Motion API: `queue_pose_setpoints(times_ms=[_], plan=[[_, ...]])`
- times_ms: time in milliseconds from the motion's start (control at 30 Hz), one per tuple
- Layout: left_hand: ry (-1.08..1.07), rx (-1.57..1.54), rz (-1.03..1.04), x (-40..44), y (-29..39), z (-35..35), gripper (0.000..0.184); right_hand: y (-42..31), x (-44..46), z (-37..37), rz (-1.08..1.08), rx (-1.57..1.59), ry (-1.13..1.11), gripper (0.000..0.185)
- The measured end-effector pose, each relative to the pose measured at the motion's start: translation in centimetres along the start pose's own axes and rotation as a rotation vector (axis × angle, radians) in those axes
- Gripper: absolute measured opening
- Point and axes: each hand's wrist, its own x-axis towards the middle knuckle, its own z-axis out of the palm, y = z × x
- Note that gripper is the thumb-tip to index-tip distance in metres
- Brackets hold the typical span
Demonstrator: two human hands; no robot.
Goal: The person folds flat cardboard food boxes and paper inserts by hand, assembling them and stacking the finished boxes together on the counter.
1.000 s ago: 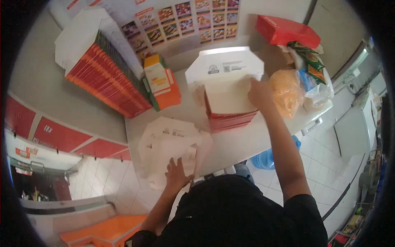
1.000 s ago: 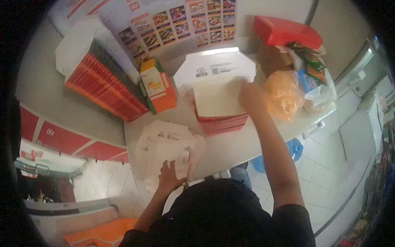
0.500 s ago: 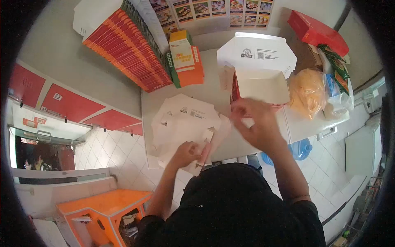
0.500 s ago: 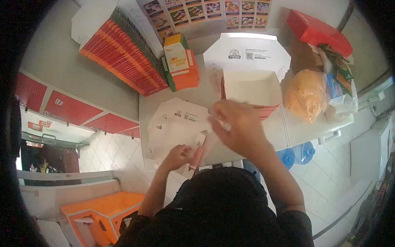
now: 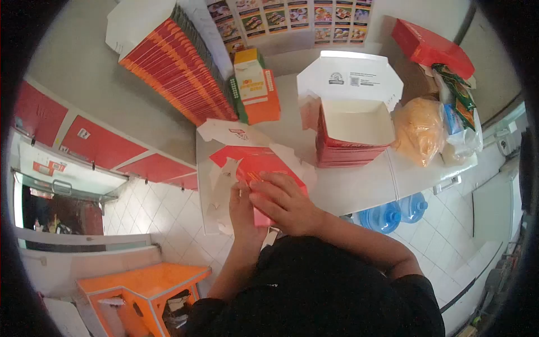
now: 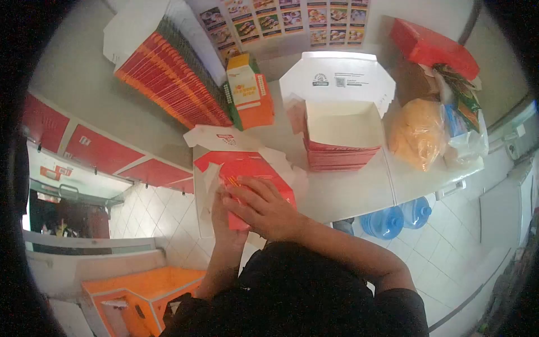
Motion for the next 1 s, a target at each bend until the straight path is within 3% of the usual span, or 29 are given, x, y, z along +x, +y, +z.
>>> queue_pose_setpoints(times_ms=[67, 133, 233, 333, 433, 567, 633, 767, 800, 867, 933, 967, 1000], plan=[[-0.042, -0.076, -0.071, -0.9, 0.0, 0.8, 0.028, -0.3, 1.2, -1.4, 0.107, 0.006, 0.063, 0.065], [-0.055, -0.246, -0.235, -0.6, -0.4, -0.2, 0.033, 0.0, 1.4, -1.1, 0.079, 0.015, 0.125, 0.059], [-0.285, -0.411, -0.38, 0.1, -1.4, -3.8, 0.037, -0.7, 0.6, -1.3, 0.063, 0.07, 0.142, 0.052], [-0.252, -0.334, -0.293, -0.2, -0.9, -2.2, 0.038, -1.7, 0.1, -1.9, 0.149, 0.081, 0.158, 0.045], [-0.22, -0.051, -0.029, -1.7, -2.4, -0.4, 0.039, -1.6, -0.6, -0.6, 0.308, 0.093, 0.212, 0.043], [-0.187, -0.287, -0.045, -3.1, -2.0, 0.9, 0.042, -1.4, -0.7, -0.3, 0.349, -0.119, 0.207, 0.051], [-0.096, -0.146, 0.002, -3.3, -1.6, 1.6, 0.042, -2.5, -0.8, -0.1, 0.392, -0.263, 0.128, 0.054], [-0.008, 0.101, 0.01, -2.8, -1.0, -2.0, 0.043, -1.8, -2.4, -1.3, 0.419, 0.204, 0.028, 0.061], [-0.103, 0.467, 0.158, -3.0, -0.8, -3.5, 0.039, -0.7, -2.5, -2.2, 0.476, 0.339, 0.011, 0.061], [-0.205, 0.802, 0.197, -4.0, 0.5, -4.2, 0.032, 0.2, -2.7, -4.7, 0.465, 0.553, 0.028, 0.06], [-0.222, 0.76, -0.051, -6.1, 2.1, -3.4, 0.028, 0.0, -3.0, -5.6, 0.424, 0.574, -0.205, 0.058], [-0.246, 0.767, -0.014, -6.5, 2.2, -3.3, 0.032, 0.0, -3.1, -5.6, 0.404, 0.585, -0.321, 0.057], [-0.274, 0.776, 0.022, -6.8, 2.2, -3.3, 0.036, 0.3, -4.0, -3.2, 0.299, 0.555, -0.196, 0.054]])
